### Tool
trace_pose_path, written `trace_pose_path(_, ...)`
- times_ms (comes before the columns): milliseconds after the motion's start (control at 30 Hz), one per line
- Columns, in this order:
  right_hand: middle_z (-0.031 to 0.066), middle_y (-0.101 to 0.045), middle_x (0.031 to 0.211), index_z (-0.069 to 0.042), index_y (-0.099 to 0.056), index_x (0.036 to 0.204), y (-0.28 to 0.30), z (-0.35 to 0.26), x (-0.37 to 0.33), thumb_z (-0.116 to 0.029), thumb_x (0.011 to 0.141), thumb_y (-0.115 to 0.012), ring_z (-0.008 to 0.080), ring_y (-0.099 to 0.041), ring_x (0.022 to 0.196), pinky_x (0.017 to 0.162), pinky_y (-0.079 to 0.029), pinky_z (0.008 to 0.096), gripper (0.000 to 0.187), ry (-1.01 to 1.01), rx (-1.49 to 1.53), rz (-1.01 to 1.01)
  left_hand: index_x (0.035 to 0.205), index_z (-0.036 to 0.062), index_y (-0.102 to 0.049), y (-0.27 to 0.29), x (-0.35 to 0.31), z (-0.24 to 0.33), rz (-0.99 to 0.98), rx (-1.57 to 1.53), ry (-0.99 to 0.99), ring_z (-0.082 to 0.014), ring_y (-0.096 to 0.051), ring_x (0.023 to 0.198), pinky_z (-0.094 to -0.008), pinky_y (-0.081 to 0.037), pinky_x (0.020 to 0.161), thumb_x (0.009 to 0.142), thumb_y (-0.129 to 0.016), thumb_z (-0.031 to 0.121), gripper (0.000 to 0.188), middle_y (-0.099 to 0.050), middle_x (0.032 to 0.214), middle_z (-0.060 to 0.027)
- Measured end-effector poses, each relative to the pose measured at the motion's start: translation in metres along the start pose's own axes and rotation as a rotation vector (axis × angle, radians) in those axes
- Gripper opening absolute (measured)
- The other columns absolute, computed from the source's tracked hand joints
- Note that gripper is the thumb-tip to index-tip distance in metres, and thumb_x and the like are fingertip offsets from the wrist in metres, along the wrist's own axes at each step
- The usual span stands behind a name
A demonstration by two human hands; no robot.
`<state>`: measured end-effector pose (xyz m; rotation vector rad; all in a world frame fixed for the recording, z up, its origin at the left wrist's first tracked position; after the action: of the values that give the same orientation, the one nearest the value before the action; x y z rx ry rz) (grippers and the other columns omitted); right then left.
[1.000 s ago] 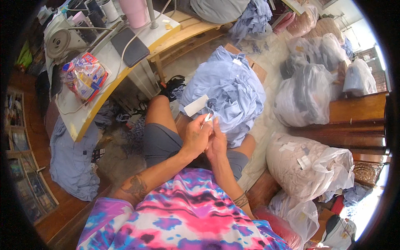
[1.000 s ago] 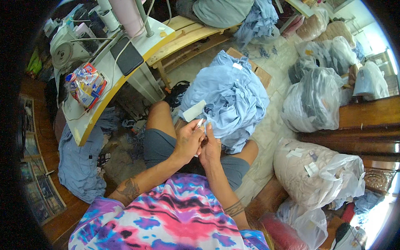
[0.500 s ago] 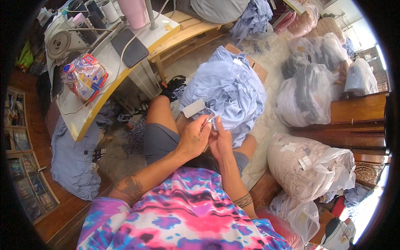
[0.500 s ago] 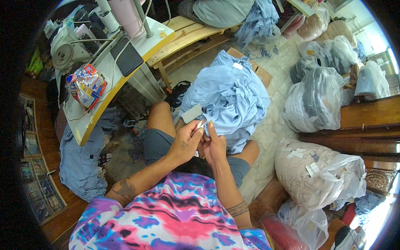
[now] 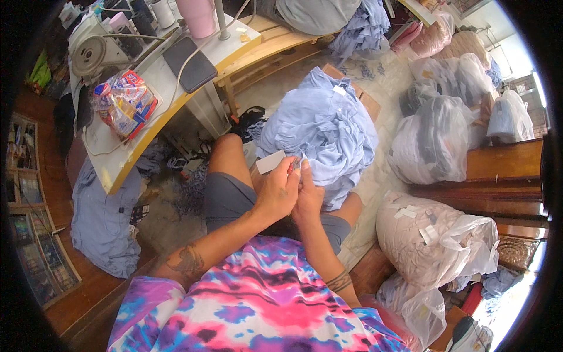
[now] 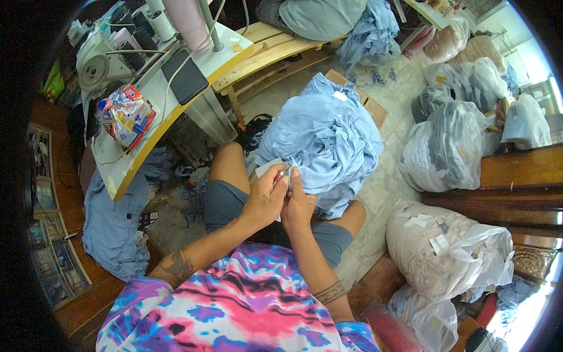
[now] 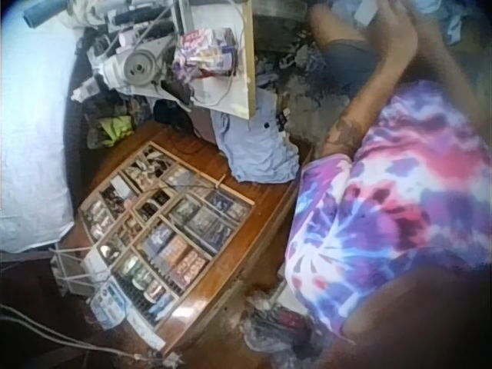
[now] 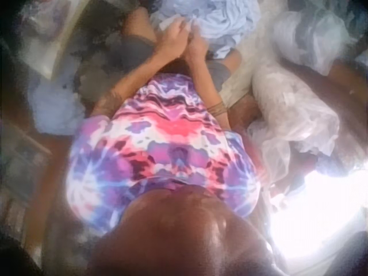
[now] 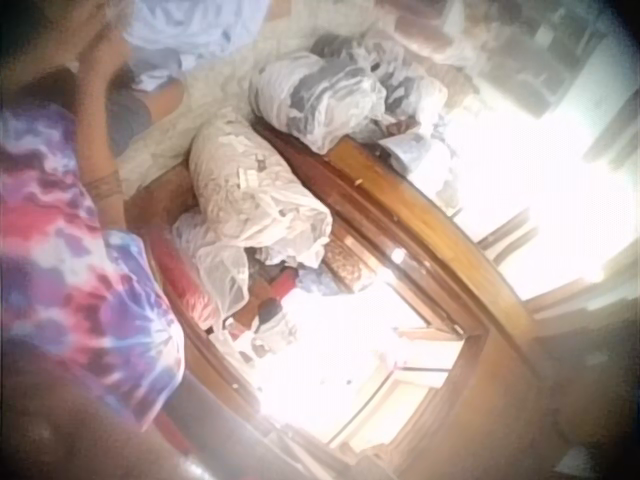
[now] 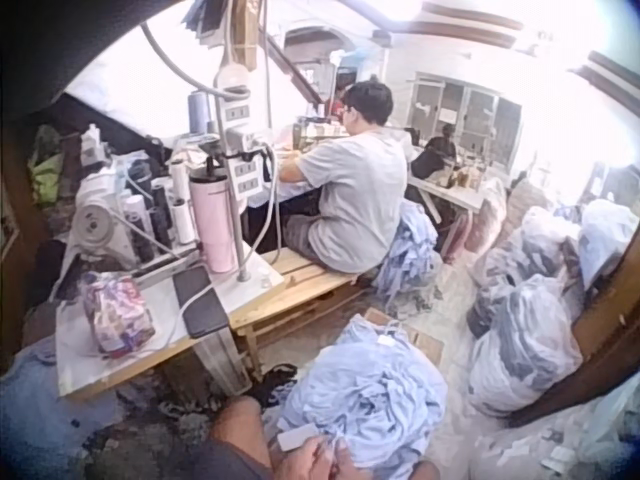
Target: The person uses a pair of snips to remove loose threads and a tag from a blue shirt. The person picks at small stray fibers by hand and cuts the tag from the collar area.
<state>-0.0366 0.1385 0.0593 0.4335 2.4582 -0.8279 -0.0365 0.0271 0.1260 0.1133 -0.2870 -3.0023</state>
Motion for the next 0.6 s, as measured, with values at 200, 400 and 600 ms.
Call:
trace_pose_path(200,0.0024,-0.071,0.097,-0.003,-0.069,0.109,0.001,-0.01,0.004,-0.02,0.096,-0.077,0.0089,-0.061,0.073,0.059,-0.046,0.0259,0.022,0.203,-0.101,-0.023,0.123,-0.0051,-0.063,-0.002,0.013,-0.021,-0.066,-0.036,0.053,-0.017,-0.062,0.066,-0.033,-0.05,0.057,0.103,-0.053,0.018,0.032,-0.065,0.085,-0.0099)
trace_pose_path(400,-0.0012,-0.068,0.092,-0.007,-0.068,0.109,0.019,0.011,0.026,-0.02,0.096,-0.077,0.0087,-0.055,0.067,0.057,-0.042,0.026,0.02,-0.137,0.074,-0.253,0.118,-0.0005,-0.065,-0.003,0.013,-0.035,-0.173,-0.333,0.353,-0.0059,-0.046,0.048,-0.0237,-0.039,0.038,0.104,-0.054,0.018,0.026,-0.052,0.073,0.0019)
trace_pose_path(600,-0.0032,-0.064,0.089,-0.009,-0.066,0.108,0.006,0.003,0.012,-0.023,0.099,-0.074,0.0071,-0.048,0.065,0.059,-0.041,0.0258,0.019,-0.096,-0.006,-0.148,0.121,-0.0012,-0.064,0.001,0.014,-0.027,-0.22,-0.311,0.28,-0.0064,-0.049,0.053,-0.0243,-0.043,0.043,0.104,-0.053,0.018,0.027,-0.054,0.075,0.0014)
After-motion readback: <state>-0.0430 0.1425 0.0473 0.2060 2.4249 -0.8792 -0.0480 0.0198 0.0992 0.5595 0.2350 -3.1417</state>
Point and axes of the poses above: each hand's wrist, its own x-axis towards the middle knuckle, its own y-axis out of the back of the hand, z = x × y, the point moved 6 cm from there along x, towards the middle knuckle
